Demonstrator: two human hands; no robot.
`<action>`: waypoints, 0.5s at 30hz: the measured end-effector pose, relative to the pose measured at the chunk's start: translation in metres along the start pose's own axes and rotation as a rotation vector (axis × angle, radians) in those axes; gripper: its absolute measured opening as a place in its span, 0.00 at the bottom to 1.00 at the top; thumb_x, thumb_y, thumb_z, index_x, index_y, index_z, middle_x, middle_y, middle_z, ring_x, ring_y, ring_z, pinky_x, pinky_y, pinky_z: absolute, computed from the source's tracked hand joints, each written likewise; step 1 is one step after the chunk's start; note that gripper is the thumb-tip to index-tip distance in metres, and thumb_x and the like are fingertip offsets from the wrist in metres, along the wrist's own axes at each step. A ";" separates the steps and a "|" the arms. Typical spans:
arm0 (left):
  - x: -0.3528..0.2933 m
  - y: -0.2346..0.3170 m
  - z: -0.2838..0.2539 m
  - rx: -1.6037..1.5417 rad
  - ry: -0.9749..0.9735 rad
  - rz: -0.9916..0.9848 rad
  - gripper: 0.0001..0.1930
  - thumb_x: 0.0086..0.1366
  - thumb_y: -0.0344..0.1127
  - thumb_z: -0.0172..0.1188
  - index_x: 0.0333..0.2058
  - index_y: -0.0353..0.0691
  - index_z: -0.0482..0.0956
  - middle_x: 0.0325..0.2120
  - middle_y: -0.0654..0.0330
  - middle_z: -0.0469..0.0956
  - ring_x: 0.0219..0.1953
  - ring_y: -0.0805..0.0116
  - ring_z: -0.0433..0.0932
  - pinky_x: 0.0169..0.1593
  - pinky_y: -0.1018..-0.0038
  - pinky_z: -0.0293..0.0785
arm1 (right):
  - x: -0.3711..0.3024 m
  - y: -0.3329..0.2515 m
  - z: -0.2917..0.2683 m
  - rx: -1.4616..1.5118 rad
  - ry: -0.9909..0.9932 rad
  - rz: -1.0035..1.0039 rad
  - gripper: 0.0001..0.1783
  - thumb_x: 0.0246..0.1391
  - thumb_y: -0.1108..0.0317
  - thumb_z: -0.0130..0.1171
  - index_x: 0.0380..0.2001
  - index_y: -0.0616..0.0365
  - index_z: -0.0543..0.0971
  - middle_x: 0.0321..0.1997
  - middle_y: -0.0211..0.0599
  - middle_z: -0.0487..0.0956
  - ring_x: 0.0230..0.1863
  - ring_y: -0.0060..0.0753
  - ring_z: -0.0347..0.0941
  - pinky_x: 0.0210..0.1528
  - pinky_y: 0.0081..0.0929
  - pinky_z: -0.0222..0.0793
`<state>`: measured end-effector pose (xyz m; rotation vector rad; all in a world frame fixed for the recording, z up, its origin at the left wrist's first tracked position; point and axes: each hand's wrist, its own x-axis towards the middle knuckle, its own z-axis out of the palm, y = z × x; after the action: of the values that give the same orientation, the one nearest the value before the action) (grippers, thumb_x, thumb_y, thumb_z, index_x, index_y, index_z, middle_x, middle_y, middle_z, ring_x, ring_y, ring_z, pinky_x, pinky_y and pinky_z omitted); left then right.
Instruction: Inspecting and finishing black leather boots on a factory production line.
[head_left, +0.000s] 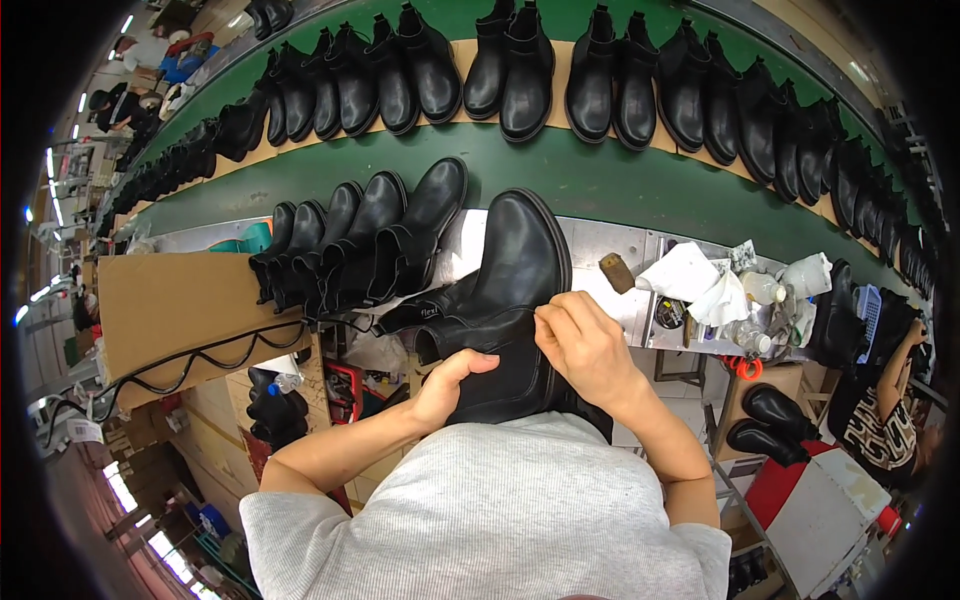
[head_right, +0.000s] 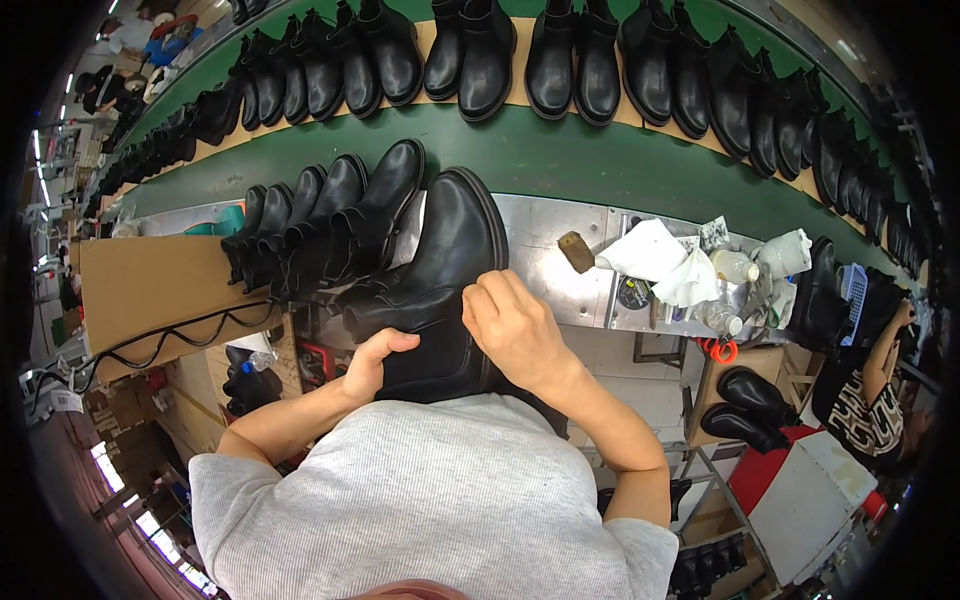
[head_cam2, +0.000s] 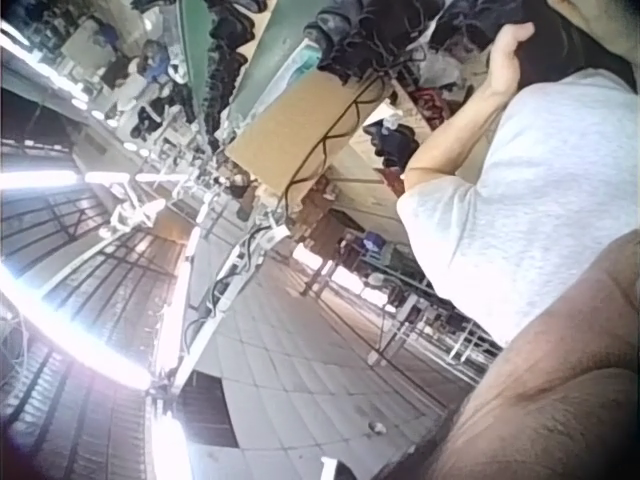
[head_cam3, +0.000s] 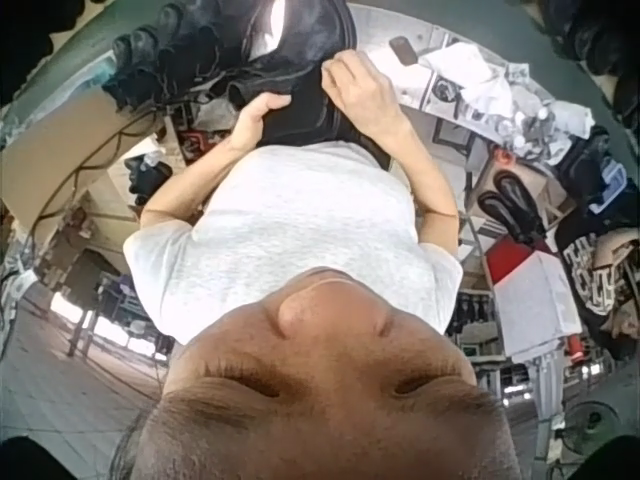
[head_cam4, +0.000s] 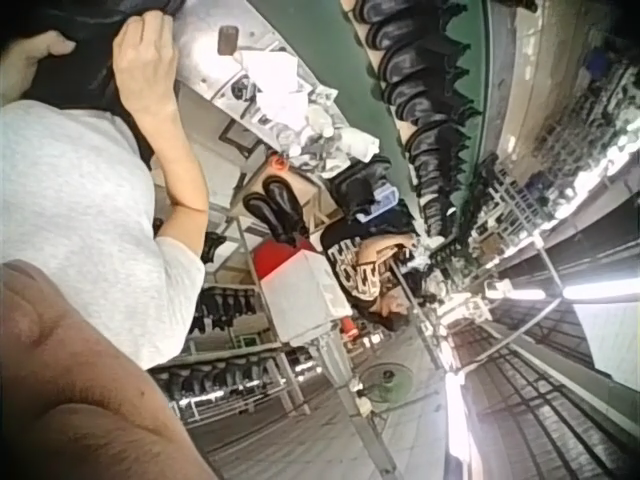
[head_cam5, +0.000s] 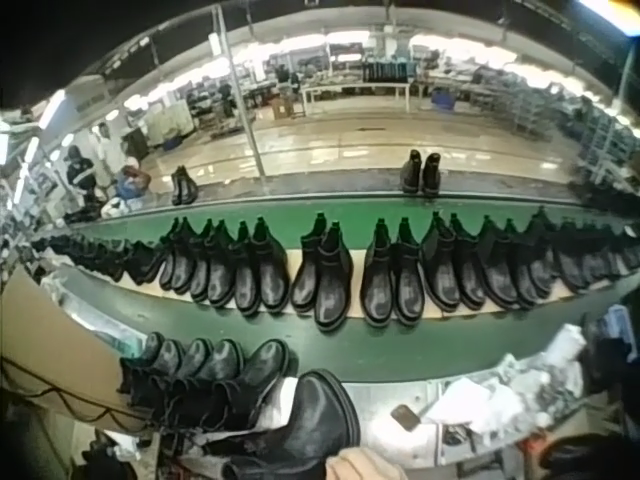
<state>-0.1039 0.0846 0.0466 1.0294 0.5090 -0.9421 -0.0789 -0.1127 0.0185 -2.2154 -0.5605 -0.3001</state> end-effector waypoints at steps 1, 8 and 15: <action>0.002 -0.002 -0.003 0.042 -0.040 0.015 0.17 0.62 0.38 0.44 0.42 0.35 0.75 0.41 0.61 0.75 0.44 0.74 0.71 0.54 0.76 0.62 | 0.000 0.000 0.000 -0.002 -0.002 -0.005 0.10 0.37 0.82 0.61 0.27 0.66 0.74 0.29 0.40 0.72 0.28 0.38 0.71 0.28 0.27 0.71; 0.004 -0.006 0.000 0.035 0.017 0.024 0.17 0.62 0.38 0.43 0.42 0.33 0.74 0.44 0.60 0.74 0.48 0.73 0.69 0.56 0.75 0.59 | -0.010 0.002 0.010 0.057 0.127 0.031 0.09 0.37 0.84 0.58 0.25 0.66 0.72 0.26 0.40 0.72 0.24 0.34 0.70 0.26 0.27 0.69; 0.007 -0.008 -0.003 -0.003 -0.016 0.017 0.18 0.62 0.38 0.43 0.43 0.33 0.74 0.44 0.60 0.74 0.48 0.73 0.69 0.57 0.75 0.59 | -0.019 0.011 -0.007 0.665 0.143 0.474 0.06 0.42 0.84 0.53 0.26 0.65 0.70 0.31 0.34 0.71 0.25 0.18 0.67 0.27 0.14 0.64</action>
<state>-0.1072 0.0832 0.0358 1.0213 0.4879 -0.9338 -0.0900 -0.1304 0.0082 -1.5947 -0.0256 -0.0100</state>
